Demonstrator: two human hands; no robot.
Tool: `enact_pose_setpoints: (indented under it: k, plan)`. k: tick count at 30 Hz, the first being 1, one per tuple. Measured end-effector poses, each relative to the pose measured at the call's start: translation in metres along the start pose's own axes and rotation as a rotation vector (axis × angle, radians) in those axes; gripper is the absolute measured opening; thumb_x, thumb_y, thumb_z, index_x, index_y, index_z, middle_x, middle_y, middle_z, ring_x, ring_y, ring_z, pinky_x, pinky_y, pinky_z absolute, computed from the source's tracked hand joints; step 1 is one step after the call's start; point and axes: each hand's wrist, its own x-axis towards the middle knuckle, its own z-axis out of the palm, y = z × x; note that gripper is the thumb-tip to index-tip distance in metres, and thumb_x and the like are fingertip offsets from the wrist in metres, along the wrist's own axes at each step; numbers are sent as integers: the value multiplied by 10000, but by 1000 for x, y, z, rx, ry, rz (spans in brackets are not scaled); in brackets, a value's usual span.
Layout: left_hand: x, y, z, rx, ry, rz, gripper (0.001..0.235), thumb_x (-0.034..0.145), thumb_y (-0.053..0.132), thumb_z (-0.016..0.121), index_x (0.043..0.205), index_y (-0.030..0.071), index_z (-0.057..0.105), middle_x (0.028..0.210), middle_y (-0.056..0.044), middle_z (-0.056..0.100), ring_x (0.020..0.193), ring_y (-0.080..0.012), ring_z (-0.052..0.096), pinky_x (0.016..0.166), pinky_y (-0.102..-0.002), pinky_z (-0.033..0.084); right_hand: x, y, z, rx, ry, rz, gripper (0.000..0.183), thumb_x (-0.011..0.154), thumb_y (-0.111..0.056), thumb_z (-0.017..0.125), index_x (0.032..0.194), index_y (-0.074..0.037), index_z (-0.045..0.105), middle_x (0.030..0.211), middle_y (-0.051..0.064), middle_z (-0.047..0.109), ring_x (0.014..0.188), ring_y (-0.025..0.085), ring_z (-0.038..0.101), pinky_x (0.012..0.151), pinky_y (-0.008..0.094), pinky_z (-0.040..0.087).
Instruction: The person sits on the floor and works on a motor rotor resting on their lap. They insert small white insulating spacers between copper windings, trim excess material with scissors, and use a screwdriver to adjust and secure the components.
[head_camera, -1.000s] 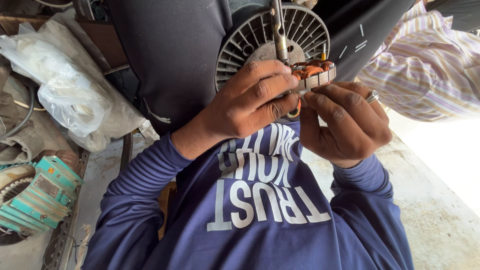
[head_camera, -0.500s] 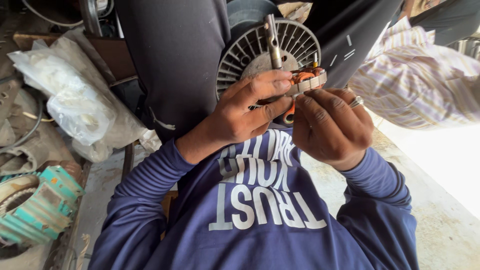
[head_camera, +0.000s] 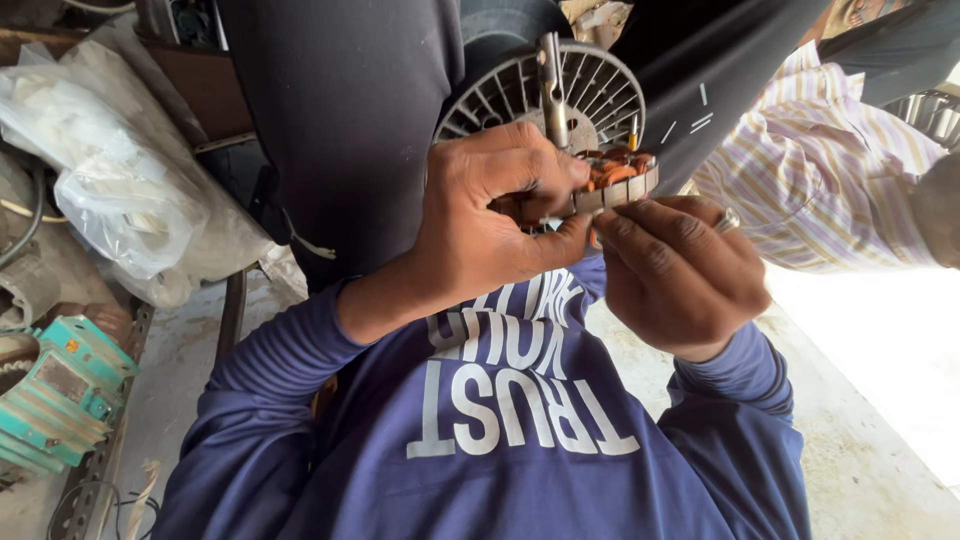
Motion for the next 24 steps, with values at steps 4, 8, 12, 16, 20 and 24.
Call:
enact_pose_setpoints:
  k: [4, 8, 12, 16, 20, 24]
  plan:
    - [5, -2, -3, -95, -75, -8, 518, 782, -41, 828, 644, 56, 338, 758, -56, 520, 747, -114, 601, 762, -277, 587, -1, 4, -4, 69, -14, 15, 170, 878, 107, 859, 1015, 56, 771, 918, 166, 723, 831, 265, 739, 725, 320, 597]
    - [7, -5, 0, -53, -105, 9, 535, 755, -66, 832, 647, 45, 320, 757, -88, 506, 645, -116, 469, 703, -251, 539, -1, 4, -9, -28, -80, 24, 225, 813, 119, 841, 1028, 66, 795, 902, 172, 725, 825, 278, 741, 713, 327, 583]
    - [12, -10, -10, -214, -162, -55, 453, 729, -18, 804, 635, 71, 370, 875, -77, 633, 733, -73, 561, 611, -219, 428, 5, 2, -6, 38, -22, 1, 178, 875, 86, 883, 1013, 48, 776, 904, 156, 721, 828, 259, 735, 736, 324, 611]
    - [5, -17, -11, -252, -164, -30, 419, 809, 8, 819, 694, 74, 422, 940, -69, 674, 726, -50, 555, 598, -191, 411, 4, -1, -5, 79, -10, 82, 154, 855, 81, 852, 964, 36, 752, 883, 162, 715, 827, 265, 741, 716, 324, 611]
    - [-1, -22, -5, -212, -120, -17, 446, 824, 24, 835, 711, 80, 407, 909, -58, 652, 747, -49, 598, 603, -180, 438, -2, 1, -6, 23, -42, 84, 163, 899, 96, 855, 1028, 23, 787, 935, 152, 739, 889, 270, 764, 747, 304, 607]
    - [-1, -13, 0, -84, -91, -91, 462, 784, 11, 829, 691, 58, 379, 784, -56, 539, 686, -52, 584, 608, -198, 452, -6, 7, -4, 26, -24, 0, 163, 870, 107, 843, 1005, 40, 779, 915, 163, 740, 845, 272, 757, 742, 323, 625]
